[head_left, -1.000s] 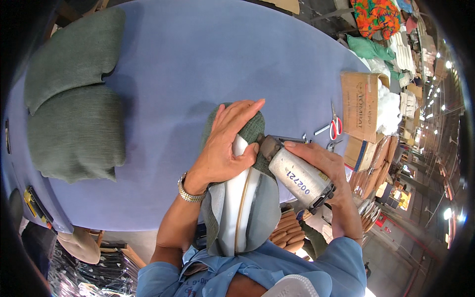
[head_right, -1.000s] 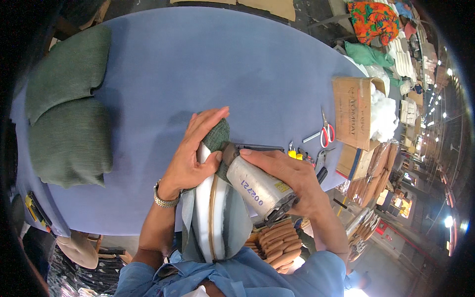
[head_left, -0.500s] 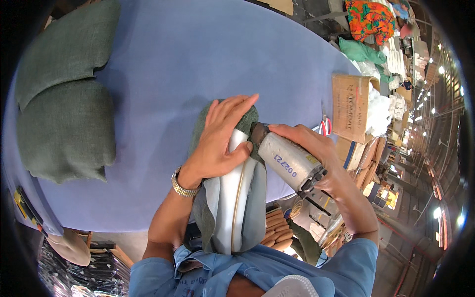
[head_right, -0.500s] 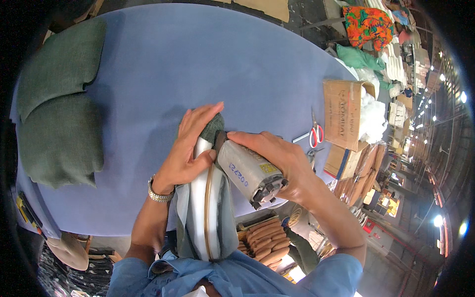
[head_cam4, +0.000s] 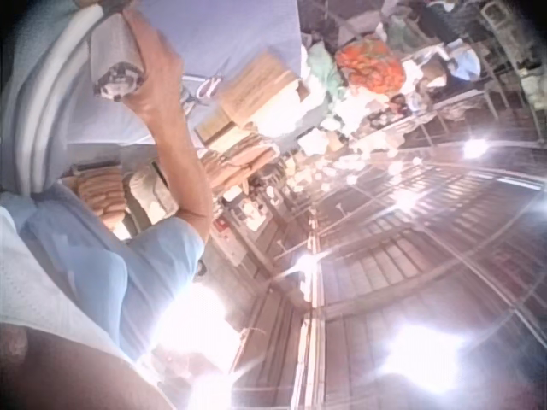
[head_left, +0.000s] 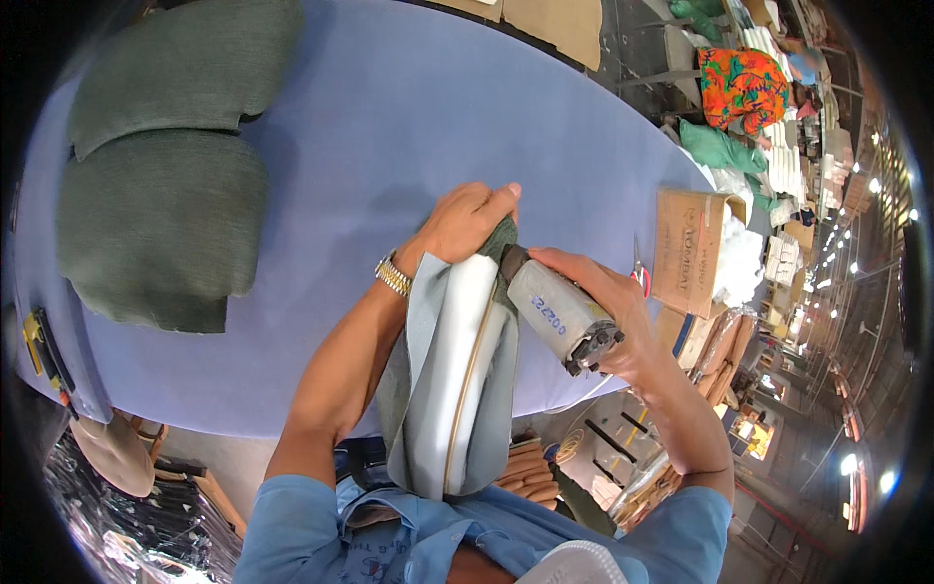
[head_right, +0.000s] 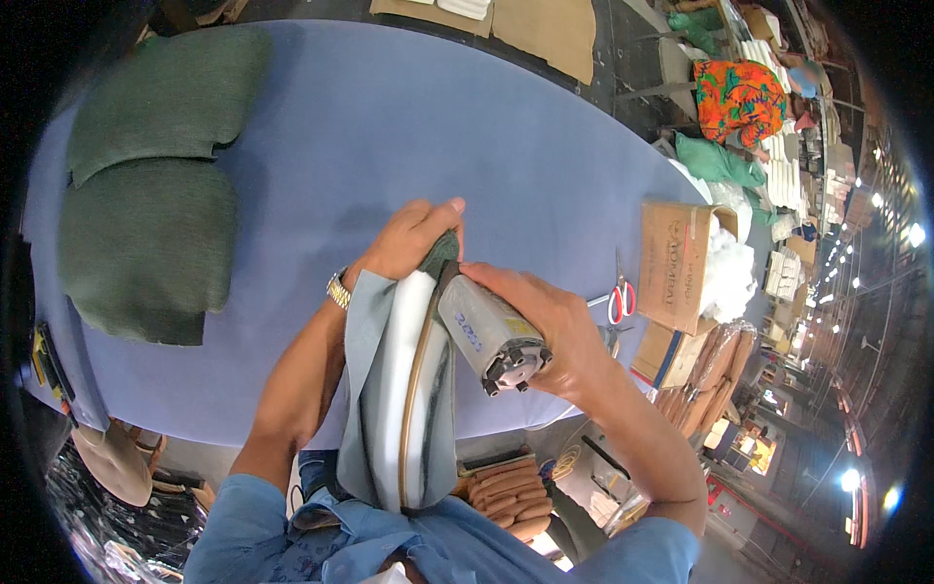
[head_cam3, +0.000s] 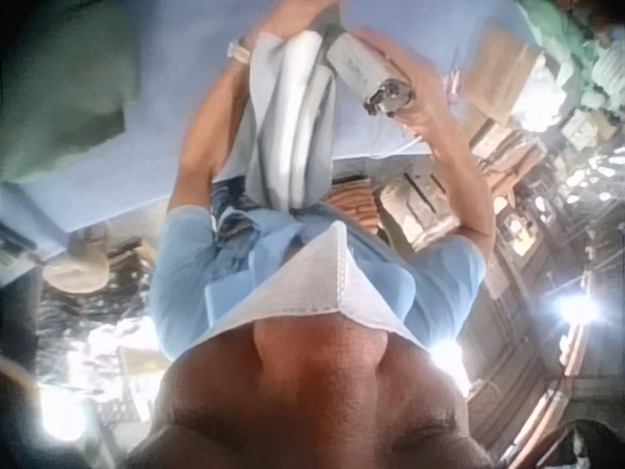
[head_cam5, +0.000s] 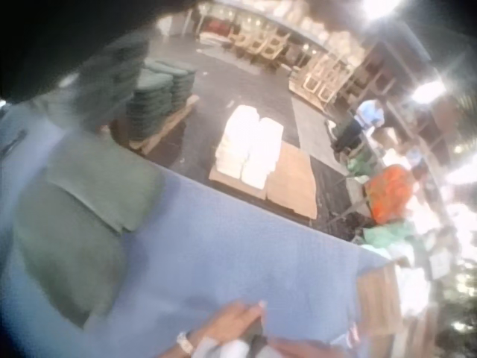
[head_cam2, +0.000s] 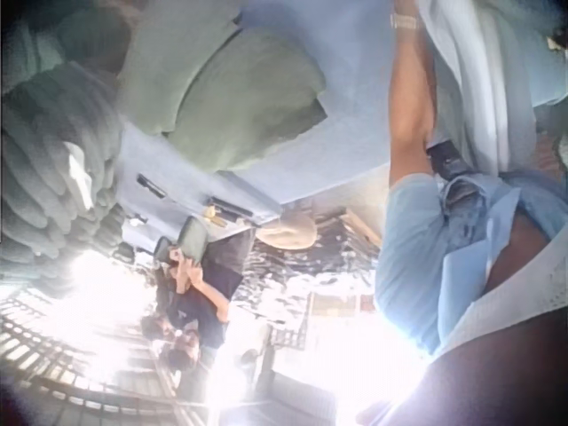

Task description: The person assembles green fabric cushions by inserting foam inserts, folding the fabric edges, and securing them with a staple gun. The person repeatedly handles cushion covers and foam, aligns edges, and staples the seams while working at a table in a workshop.

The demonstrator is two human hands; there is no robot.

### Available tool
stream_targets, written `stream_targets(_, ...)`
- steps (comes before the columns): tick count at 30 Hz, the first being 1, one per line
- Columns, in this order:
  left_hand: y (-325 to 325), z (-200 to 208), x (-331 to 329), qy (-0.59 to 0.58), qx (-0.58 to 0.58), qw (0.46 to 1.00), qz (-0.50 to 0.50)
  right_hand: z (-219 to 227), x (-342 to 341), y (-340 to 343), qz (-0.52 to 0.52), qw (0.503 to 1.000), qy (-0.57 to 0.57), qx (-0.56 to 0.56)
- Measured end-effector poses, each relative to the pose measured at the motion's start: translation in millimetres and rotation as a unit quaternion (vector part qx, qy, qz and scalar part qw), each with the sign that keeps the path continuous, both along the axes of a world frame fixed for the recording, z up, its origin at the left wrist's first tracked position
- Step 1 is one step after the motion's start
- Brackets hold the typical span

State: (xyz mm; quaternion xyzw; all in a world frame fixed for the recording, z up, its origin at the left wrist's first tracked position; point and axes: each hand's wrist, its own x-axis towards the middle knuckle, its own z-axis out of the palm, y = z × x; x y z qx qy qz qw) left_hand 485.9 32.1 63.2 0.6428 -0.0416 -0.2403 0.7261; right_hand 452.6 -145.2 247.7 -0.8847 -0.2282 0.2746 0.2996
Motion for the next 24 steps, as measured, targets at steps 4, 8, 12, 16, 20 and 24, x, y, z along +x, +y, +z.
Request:
stream_targets(4, 4.5, 2.4, -6.2, 0.012, -0.040, 0.998, 0.047, 0.9, 12.4, 7.7, 0.045, 0.999, -0.015, -0.007)
stream_targets(8, 12.9, 9.9, -7.4, 0.013, -0.038, 0.997, 0.063, 3.6, 12.3, 17.3, 0.021, 0.999, 0.009, -0.028)
stream_targets(12, 14.4, 5.1, -8.8, 0.009, -0.030, 0.997, 0.068, 2.1, 11.5, 21.8, -0.004, 1.000, 0.028, -0.004)
stream_targets(16, 11.8, -0.4, -8.5, 0.019, -0.029, 0.998, 0.051, 3.8, 9.5, 22.6, 0.014, 0.999, -0.009, -0.028)
stream_targets(20, 8.8, -3.7, -7.6, -0.001, -0.037, 0.997, 0.063, -3.9, 7.2, 14.5, 0.030, 0.998, -0.045, -0.018)
stream_targets(24, 22.0, 10.6, 2.2, -0.006, -0.041, 0.997, 0.066, -5.2, -14.7, 9.8, 0.025, 0.988, -0.143, 0.046)
